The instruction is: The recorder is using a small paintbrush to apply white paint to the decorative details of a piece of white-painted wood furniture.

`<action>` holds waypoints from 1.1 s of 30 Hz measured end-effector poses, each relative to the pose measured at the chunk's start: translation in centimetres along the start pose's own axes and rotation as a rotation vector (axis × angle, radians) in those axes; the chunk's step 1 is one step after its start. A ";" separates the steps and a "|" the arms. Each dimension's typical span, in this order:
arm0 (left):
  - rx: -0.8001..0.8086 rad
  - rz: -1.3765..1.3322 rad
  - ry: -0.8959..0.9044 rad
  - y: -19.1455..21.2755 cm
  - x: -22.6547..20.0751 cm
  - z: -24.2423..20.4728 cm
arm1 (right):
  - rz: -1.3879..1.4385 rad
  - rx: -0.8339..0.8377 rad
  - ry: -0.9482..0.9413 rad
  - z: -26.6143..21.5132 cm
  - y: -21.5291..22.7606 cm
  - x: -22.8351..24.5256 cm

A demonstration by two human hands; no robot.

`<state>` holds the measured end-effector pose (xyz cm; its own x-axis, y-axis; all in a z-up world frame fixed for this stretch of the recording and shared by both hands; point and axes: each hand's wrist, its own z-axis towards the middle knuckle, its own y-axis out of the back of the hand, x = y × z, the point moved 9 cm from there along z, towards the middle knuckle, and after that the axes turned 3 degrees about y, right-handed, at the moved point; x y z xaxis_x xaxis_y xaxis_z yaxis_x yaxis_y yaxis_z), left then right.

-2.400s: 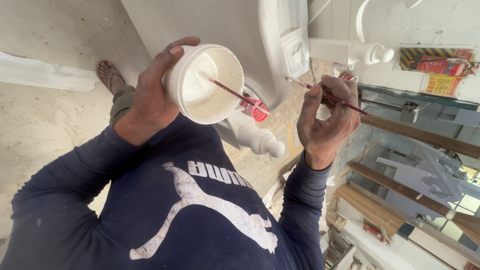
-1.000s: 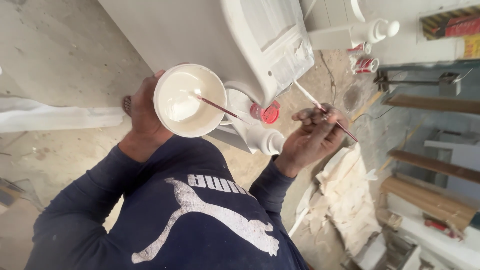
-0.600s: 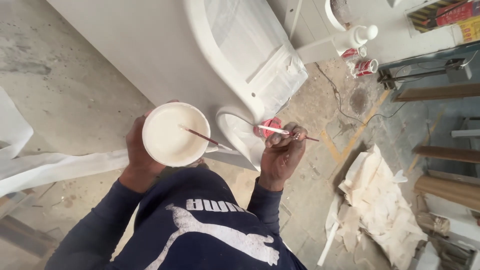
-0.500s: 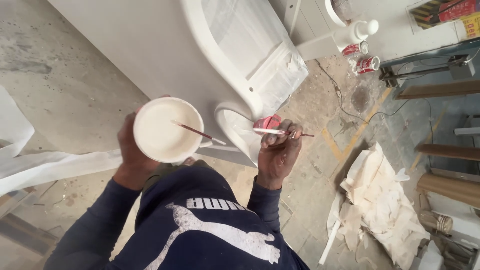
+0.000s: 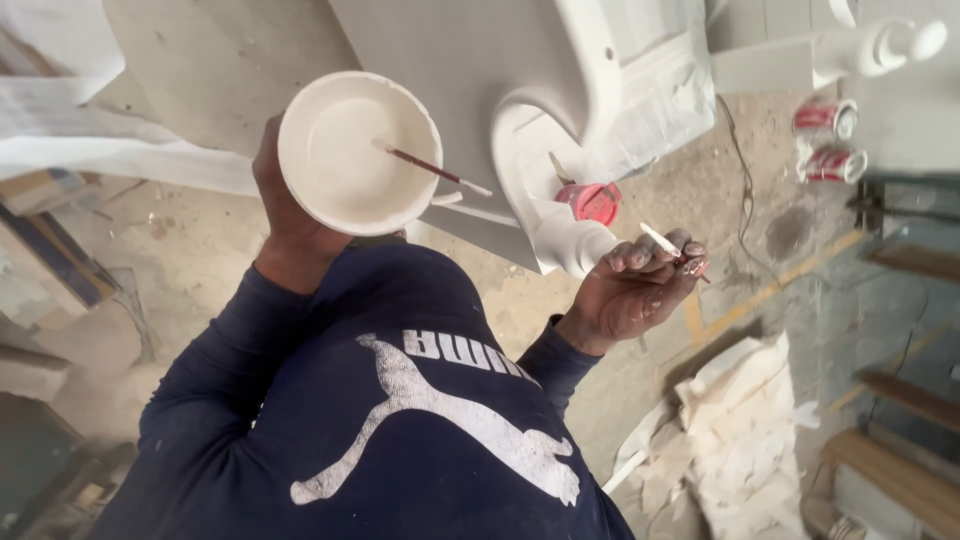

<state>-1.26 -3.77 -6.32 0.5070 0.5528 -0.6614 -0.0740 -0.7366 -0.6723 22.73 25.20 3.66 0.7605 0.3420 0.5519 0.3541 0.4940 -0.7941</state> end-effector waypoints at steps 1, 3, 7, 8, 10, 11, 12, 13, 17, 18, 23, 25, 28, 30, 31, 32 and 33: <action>-0.021 -0.263 0.095 0.1 0.6 -0.2 | 0.015 0.005 -0.011 0.1 0.1 -0.2; 0.057 0.502 -0.397 -1.4 -4.2 -2.8 | -0.002 0.025 -0.038 0.3 0.2 -0.8; 0.034 0.838 -0.548 -0.8 -5.2 -4.5 | -0.017 0.024 -0.056 0.4 0.1 -2.0; 0.005 0.501 -0.364 1.4 -4.4 -3.5 | -0.023 0.022 -0.054 0.2 0.0 -2.1; -0.045 -0.172 0.023 4.2 -1.5 -1.3 | -0.045 0.020 -0.026 -0.3 -0.4 -2.0; -0.042 -0.004 -0.038 4.6 -2.4 -0.7 | -0.062 0.026 -0.026 -0.7 -0.8 -2.0; -0.035 0.164 -0.102 4.7 -3.5 0.0 | -0.079 0.032 -0.026 -1.1 -1.1 -2.2; -0.018 0.327 -0.160 4.3 -4.5 0.8 | -0.105 0.034 -0.021 -1.7 -1.5 -2.1; 0.140 0.029 0.082 2.2 -7.5 6.2 | -0.230 -0.040 -0.019 -3.8 -3.1 -4.7; 0.209 0.382 -0.102 1.0 -10.2 6.9 | -0.269 -0.058 -0.005 -4.2 -3.9 -6.0; 0.459 0.383 0.068 0.8 -14.8 12.8 | -0.279 -0.124 0.009 -4.7 -9.9 -15.2; 0.517 0.225 0.262 2.4 -15.5 15.5 | -0.254 -0.160 -0.016 -4.1 -11.9 -19.2; 0.478 0.123 0.337 5.2 -17.1 18.8 | -0.204 -0.145 -0.085 -3.1 -14.8 -23.4; 0.508 -0.084 0.462 5.5 -17.6 20.2 | -0.242 -0.122 -0.106 -2.1 -16.7 -25.3; 0.506 -0.126 0.486 5.6 -17.7 20.9 | -0.253 -0.107 -0.125 -1.7 -17.4 -26.1; 0.508 -0.168 0.520 5.7 -17.7 21.5 | -0.290 -0.114 -0.119 -1.4 -17.9 -26.6; 0.485 -0.123 0.483 5.9 -17.5 22.3 | -0.316 -0.104 -0.125 -0.9 -18.3 -27.2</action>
<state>-29.68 -9.10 -6.15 0.8535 0.3029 -0.4241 -0.3095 -0.3600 -0.8801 -3.91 6.12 2.96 0.5342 0.2839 0.7963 0.6199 0.5089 -0.5973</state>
